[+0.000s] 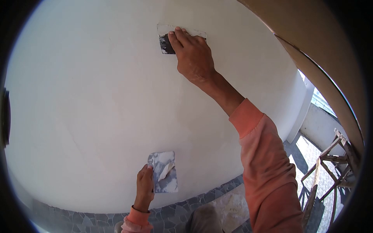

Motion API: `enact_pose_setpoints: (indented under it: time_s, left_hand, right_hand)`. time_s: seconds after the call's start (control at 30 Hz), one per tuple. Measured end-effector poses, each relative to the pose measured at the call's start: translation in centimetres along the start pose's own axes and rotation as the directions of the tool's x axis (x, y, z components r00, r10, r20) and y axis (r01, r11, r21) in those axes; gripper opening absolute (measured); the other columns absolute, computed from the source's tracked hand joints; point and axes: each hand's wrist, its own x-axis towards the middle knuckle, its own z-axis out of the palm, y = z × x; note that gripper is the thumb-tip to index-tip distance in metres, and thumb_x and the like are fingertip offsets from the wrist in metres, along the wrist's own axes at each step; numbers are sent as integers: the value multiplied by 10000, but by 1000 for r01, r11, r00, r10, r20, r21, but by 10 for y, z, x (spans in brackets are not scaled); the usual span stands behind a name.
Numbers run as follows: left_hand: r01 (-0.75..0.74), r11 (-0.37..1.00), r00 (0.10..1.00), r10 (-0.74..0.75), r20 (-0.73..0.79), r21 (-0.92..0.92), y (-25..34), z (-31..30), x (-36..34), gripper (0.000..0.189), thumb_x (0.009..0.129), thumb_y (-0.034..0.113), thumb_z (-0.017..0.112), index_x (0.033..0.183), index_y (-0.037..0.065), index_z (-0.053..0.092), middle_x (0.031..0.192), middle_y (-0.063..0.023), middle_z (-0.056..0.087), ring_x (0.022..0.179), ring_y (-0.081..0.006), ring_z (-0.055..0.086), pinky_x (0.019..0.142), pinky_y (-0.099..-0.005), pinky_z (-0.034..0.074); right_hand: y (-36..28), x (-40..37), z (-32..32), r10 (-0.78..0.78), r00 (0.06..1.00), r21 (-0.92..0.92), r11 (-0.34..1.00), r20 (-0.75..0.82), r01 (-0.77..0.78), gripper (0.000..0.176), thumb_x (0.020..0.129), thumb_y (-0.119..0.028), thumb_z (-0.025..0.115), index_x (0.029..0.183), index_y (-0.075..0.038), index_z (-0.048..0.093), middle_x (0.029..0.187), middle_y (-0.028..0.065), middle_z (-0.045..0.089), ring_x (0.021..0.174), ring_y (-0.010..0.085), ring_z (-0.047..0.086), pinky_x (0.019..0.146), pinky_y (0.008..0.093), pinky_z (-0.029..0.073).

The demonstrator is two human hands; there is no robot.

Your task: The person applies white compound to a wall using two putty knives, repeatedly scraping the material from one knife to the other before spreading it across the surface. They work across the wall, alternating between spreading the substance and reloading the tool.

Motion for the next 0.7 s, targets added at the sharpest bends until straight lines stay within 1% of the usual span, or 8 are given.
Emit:
enact_pose_setpoints:
  time_s: [0.07,0.17,0.2,0.33,0.47,0.53,0.63,0.7]
  left_hand:
    - [21,999,1000,-21,6,49,3,-2,-2,204,1058,173,469,982,36,600,768,72,463,681,-32,369,598,-230,319]
    - [36,997,999,-36,-3,70,5,-2,-2,206,1058,174,469,987,35,603,765,73,461,676,-31,365,593,-229,313]
    - [37,997,999,-37,-8,67,6,-1,-2,207,1059,174,469,988,35,605,764,73,460,674,-30,363,591,-228,311]
    - [35,996,999,-35,2,87,11,1,-4,205,1052,177,481,998,28,610,759,73,458,663,-28,365,581,-225,301]
    - [52,991,998,-54,11,125,11,-1,-4,216,1047,190,485,979,29,613,743,74,449,652,-26,364,570,-232,301]
    - [44,992,999,-45,3,121,15,1,-5,225,1046,196,481,958,34,609,732,77,439,645,-25,355,561,-237,297]
    - [12,995,1000,-13,10,99,9,1,-1,237,1048,201,473,952,33,610,733,75,442,646,-29,357,561,-240,304]
    - [9,994,999,-13,37,108,-1,-8,3,239,1048,199,472,974,22,614,751,66,470,661,-36,379,576,-237,325]
  right_hand:
    - [-17,-13,-3,-21,999,-18,1000,45,22,452,916,28,547,1366,60,573,1412,273,579,1277,341,614,1006,421,469]
    - [-45,-34,-7,-37,997,-59,997,70,41,450,947,-16,557,1387,76,547,1412,291,570,1303,370,591,1058,438,461]
    - [-54,-42,-9,-45,992,-71,996,116,53,457,964,-44,563,1402,84,529,1431,302,547,1322,387,573,1082,451,456]
    - [-83,-72,-17,-76,982,-57,995,175,87,472,974,-68,563,1415,93,511,1462,332,501,1359,426,529,1117,507,428]
    - [-106,-96,-38,-106,963,87,992,246,87,455,982,-75,548,1401,97,518,1442,325,522,1325,417,555,1082,502,450]
    - [-107,-97,-50,-133,961,216,973,241,81,446,968,-56,560,1385,97,528,1419,315,545,1292,406,580,1046,497,471]
    - [-91,-75,-70,-100,982,285,957,158,52,429,942,-24,590,1351,96,548,1386,299,573,1242,380,611,999,486,483]
    - [-58,-35,-69,-26,999,218,976,31,18,415,924,43,584,1337,75,567,1343,254,614,1197,334,638,957,453,488]
